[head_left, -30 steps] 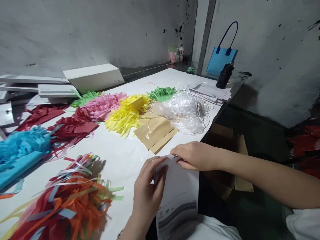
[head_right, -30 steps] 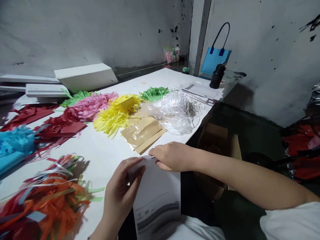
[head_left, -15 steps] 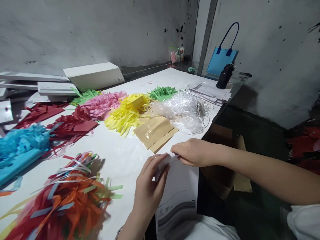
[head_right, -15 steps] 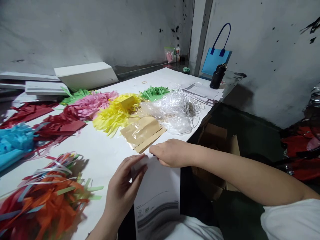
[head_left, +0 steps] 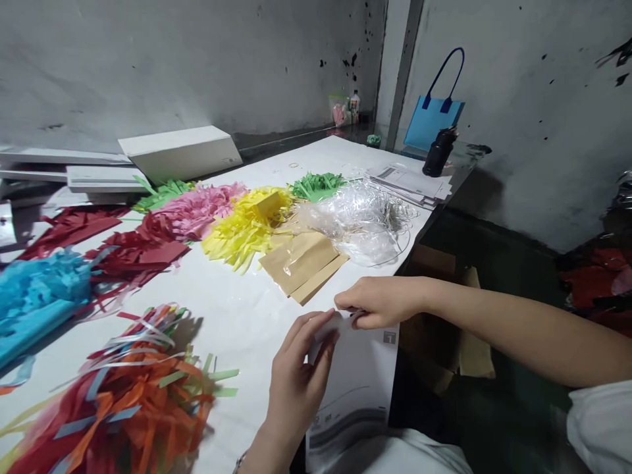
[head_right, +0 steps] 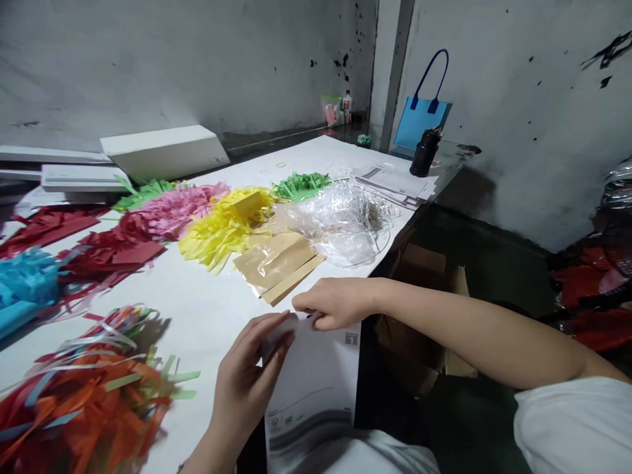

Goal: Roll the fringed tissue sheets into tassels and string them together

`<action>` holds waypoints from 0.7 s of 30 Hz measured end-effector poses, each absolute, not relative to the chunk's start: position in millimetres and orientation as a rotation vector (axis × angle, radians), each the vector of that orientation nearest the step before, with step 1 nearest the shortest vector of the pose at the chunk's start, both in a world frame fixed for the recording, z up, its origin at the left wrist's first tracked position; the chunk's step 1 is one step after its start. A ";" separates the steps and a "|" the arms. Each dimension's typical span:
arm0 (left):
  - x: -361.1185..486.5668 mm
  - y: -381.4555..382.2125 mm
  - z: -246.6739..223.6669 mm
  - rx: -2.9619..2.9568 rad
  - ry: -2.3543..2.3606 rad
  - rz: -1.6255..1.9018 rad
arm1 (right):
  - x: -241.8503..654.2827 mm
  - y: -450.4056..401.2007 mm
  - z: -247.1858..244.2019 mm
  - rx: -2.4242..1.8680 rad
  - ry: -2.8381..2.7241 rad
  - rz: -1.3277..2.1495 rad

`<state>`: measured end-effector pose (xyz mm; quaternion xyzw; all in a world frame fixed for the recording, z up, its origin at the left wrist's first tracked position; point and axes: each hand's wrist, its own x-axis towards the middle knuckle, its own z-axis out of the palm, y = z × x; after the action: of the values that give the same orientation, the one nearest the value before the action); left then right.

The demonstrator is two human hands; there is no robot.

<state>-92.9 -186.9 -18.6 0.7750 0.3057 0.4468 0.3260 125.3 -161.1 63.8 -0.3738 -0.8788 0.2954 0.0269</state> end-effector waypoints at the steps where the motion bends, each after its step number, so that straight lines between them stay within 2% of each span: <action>1: -93.2 -187.0 -19.0 2.030 0.799 1.167 | 125.7 -160.5 62.4 -1.158 -2.696 0.946; 9: -97.8 -197.5 -23.8 1.904 0.886 1.207 | 135.2 -164.1 52.9 -1.178 -2.514 1.175; 14: -96.3 -203.2 -9.2 1.343 1.142 1.019 | 135.9 -182.5 55.9 -1.195 -2.328 1.126; 18: -104.2 -201.3 10.0 0.936 1.079 0.965 | 141.6 -205.0 51.6 -1.163 -2.093 1.171; 21: -111.0 -201.3 15.7 0.749 1.037 0.932 | 132.4 -226.5 27.6 -1.192 -1.786 1.114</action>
<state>-111.0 -201.3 15.7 0.3364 0.4661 0.4191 0.7028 132.4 -226.5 27.6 -0.4609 -0.6905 0.4310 0.3536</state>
